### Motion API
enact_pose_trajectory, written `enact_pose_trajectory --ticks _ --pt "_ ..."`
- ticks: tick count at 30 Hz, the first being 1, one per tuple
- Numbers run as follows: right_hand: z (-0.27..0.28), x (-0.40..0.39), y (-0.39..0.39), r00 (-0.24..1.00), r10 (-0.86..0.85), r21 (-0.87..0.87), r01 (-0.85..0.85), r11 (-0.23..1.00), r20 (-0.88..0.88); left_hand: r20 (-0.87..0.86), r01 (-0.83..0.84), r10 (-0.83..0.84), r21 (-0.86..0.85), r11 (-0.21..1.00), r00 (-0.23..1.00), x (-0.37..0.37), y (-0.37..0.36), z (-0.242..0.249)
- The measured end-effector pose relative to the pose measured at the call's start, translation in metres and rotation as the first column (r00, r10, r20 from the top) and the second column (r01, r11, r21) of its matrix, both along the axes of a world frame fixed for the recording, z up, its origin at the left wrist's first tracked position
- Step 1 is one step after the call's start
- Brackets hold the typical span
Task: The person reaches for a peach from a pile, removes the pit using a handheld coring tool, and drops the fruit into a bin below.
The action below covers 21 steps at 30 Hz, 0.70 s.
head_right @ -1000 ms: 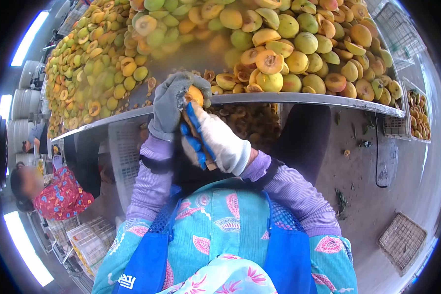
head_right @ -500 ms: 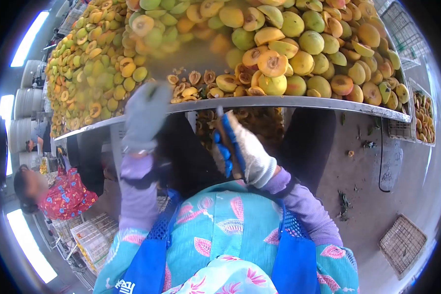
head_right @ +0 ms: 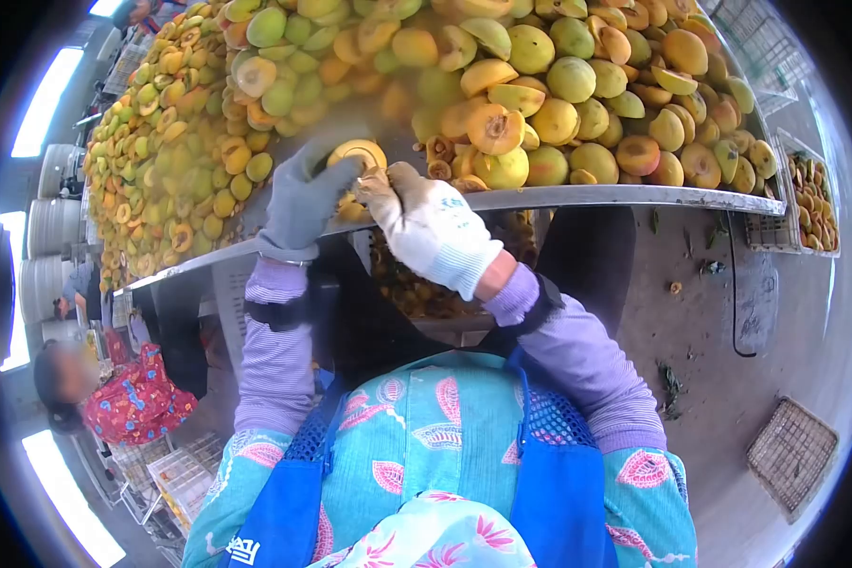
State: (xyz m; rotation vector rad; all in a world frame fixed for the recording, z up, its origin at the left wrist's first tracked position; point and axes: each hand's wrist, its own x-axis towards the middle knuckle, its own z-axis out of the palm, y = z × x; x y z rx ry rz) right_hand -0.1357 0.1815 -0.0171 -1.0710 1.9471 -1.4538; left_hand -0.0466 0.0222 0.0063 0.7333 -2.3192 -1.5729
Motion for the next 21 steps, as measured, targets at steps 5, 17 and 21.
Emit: enact_pose_trajectory --ticks 5,17,21 --pt "0.005 0.022 -0.013 0.999 -0.029 0.001 0.029 1.000 0.039 -0.439 0.021 0.136 0.335 0.942 0.888 0.002 0.017 -0.035" --pt "0.000 0.041 -0.015 0.984 -0.123 0.143 0.104 0.984 0.131 -0.419 -0.060 0.259 0.430 0.901 0.870 0.001 0.025 -0.034" --pt "-0.010 0.039 -0.010 0.981 -0.009 0.114 -0.013 0.993 0.192 -0.335 0.013 0.116 0.359 0.933 0.935 0.007 0.015 -0.020"
